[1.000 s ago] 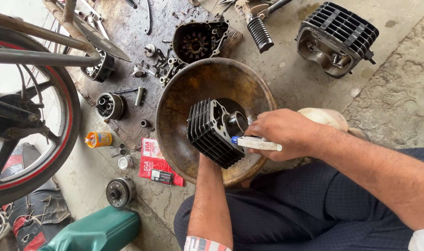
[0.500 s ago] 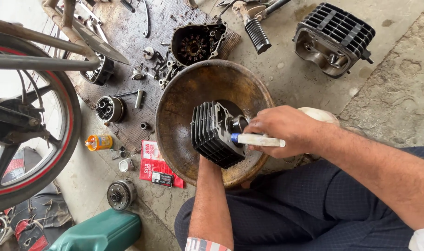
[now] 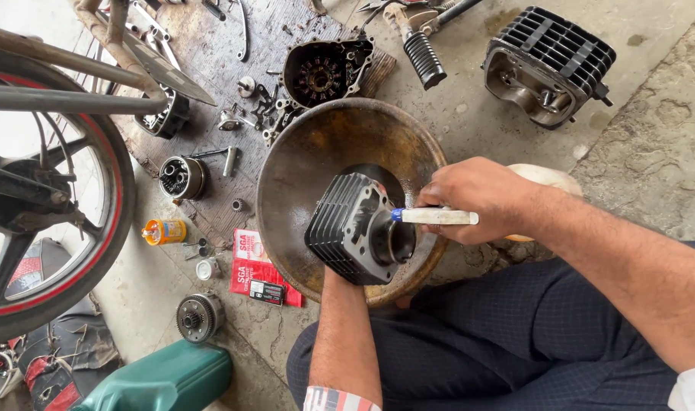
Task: Repairing and cleaning motorcycle engine components including the cylinder block and cylinder head.
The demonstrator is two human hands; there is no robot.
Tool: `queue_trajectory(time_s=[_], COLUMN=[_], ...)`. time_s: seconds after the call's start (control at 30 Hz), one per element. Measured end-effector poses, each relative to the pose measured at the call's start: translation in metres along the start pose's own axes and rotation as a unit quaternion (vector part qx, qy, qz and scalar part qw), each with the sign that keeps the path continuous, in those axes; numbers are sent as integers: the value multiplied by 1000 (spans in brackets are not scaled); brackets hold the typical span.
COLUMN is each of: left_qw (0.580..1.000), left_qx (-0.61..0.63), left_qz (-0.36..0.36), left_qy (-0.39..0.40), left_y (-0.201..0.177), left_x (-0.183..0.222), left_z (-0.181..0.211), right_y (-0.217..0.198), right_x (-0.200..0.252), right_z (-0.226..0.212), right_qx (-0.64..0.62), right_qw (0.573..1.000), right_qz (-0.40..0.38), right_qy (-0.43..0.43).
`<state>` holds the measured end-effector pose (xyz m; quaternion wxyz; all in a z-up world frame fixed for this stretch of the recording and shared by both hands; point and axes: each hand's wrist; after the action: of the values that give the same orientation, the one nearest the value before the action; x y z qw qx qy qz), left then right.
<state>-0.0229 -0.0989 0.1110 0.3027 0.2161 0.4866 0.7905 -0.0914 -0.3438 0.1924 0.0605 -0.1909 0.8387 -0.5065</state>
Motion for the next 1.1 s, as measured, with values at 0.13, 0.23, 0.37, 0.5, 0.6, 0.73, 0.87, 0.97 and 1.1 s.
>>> queue_trajectory(time_s=[0.13,0.23,0.37,0.5,0.6,0.73,0.87,0.97,1.1], left_qw=[1000,1000,1000,1000,995,996,996,995,984], left_qx=[-6,-9,-15,-17,65,82,85,90,156], left_qz=[-9,-14,-20,-22,78,37,0,-43,-86], left_qy=[1,-1,-6,-7,-11,-12,-5,0,-17], left_y=[5,6,7,7,11,20,17,7,-22], left_x=[-1,-2,-3,-2,-1,2,3,1,-10], left_z=[3,1,1,2,3,5,3,3,4], right_y=[-9,-7,11,12,11,27,27,22,38], right_x=[0,4,4,-2,-6,-6,-3,-2,-7], right_z=[0,3,13,5,3,15,15,13,18], right_qx=[6,-93,-145,-188,-161,-167,-86,-77,-83], right_qw=[997,995,988,980,982,985,995,996,992], right_qz=[-58,0,-11,-20,-96,-27,-35,-36,-27], right_qy=[52,-31,-56,-61,-18,-45,-31,-32,-89])
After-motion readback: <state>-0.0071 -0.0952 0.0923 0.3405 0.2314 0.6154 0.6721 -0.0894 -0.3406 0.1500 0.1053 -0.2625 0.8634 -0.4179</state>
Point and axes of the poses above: each hand's wrist, its own x-axis away from the middle knuckle, its own y-axis out of the palm, z = x × y, and after that the axes turned 13 degrees about x, right-handed
